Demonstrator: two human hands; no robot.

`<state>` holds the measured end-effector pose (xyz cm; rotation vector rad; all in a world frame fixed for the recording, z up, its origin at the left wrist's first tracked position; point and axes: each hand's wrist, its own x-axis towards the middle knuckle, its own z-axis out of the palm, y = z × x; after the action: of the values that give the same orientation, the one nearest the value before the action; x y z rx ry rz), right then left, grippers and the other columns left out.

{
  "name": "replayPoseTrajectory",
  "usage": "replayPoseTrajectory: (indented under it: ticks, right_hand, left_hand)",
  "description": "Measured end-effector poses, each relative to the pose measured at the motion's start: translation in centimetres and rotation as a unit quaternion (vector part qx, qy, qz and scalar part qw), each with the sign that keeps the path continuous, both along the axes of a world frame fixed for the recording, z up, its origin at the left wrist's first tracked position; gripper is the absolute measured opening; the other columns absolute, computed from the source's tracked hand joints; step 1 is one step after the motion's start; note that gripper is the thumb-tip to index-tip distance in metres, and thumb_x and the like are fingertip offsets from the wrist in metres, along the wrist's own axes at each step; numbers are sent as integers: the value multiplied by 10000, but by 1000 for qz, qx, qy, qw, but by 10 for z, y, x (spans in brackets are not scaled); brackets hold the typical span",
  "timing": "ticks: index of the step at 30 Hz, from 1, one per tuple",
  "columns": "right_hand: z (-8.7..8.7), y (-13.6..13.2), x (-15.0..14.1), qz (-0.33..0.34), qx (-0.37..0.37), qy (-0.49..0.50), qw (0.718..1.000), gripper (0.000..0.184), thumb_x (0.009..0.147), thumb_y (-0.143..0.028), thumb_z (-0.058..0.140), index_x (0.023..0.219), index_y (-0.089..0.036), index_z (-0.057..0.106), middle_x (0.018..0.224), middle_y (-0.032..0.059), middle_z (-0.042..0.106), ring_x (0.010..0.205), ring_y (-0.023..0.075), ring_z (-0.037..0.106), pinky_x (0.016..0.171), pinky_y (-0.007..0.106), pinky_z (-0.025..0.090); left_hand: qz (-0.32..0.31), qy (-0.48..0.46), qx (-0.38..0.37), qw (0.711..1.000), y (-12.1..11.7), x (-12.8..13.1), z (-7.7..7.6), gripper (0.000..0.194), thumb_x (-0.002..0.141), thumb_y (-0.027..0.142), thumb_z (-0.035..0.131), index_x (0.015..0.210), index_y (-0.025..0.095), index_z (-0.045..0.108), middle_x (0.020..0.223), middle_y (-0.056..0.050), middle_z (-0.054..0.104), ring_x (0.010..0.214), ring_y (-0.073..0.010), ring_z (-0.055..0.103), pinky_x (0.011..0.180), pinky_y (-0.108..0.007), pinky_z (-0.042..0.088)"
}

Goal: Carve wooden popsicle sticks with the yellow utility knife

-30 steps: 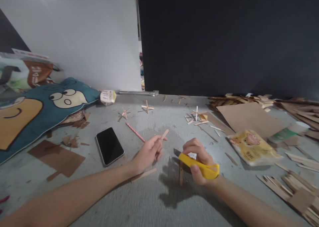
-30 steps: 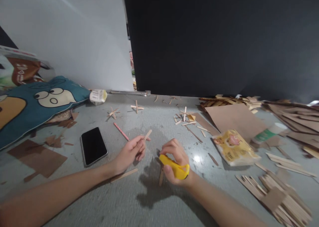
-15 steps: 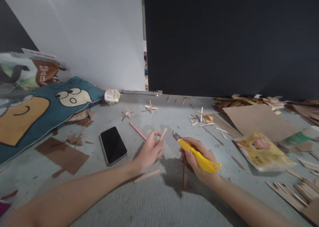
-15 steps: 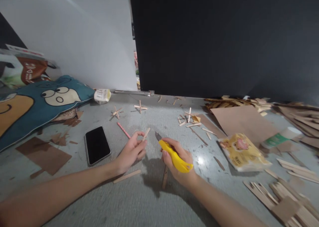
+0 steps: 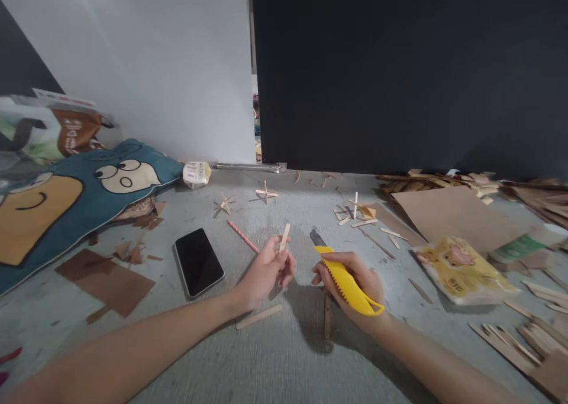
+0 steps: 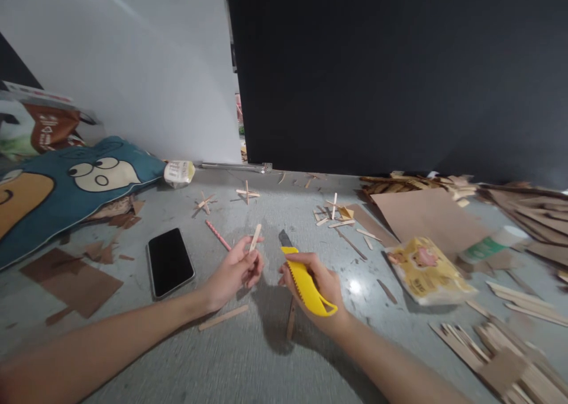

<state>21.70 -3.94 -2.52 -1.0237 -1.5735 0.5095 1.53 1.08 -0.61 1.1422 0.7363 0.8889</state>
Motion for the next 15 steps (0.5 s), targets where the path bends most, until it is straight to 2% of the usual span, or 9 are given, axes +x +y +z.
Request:
replayPoseTrajectory:
  ticks: [4, 7, 10, 13, 15]
  right_hand:
    - [7, -4, 5, -9, -42, -57, 997, 224, 1035, -418, 605, 1121, -247, 722, 672, -9, 780, 499, 149, 730, 532, 224, 594]
    - [15, -6, 6, -19, 24, -93, 995, 259, 1055, -368, 556, 1161, -262, 767, 665, -16, 767, 464, 128, 689, 549, 226, 586]
    - [16, -7, 6, -36, 86, -90, 992, 256, 1040, -292, 567, 1178, -252, 778, 732, 11, 776, 535, 133, 712, 576, 231, 586]
    - [12, -7, 6, -44, 98, -85, 991, 318, 1040, -221, 544, 1293, -250, 735, 612, -33, 707, 449, 112, 640, 525, 219, 553]
    - [10, -8, 7, -33, 98, -87, 991, 324, 1035, -198, 545, 1295, -263, 726, 563, -60, 677, 407, 101, 609, 506, 209, 536]
  left_hand:
    - [-14, 16, 0, 1000, 0, 0, 0, 507, 903, 679, 658, 958, 229, 431, 677, 58, 626, 439, -79, 492, 465, -225, 315]
    - [-26, 33, -10, 999, -1, -1, 0, 503, 922, 693, 614, 931, 208, 481, 644, 49, 603, 439, -83, 502, 462, -231, 315]
    - [-25, 44, -9, 999, -2, -1, 0, 503, 917, 673, 626, 1005, 184, 543, 657, 51, 590, 445, -84, 505, 464, -237, 322]
    - [-44, 52, 0, 998, -4, -2, 2, 516, 935, 611, 638, 1208, 184, 536, 674, 54, 607, 464, -95, 517, 473, -236, 327]
    - [-68, 61, 0, 996, -6, -3, 5, 520, 960, 577, 623, 1287, 184, 523, 669, 53, 607, 469, -96, 509, 477, -234, 322]
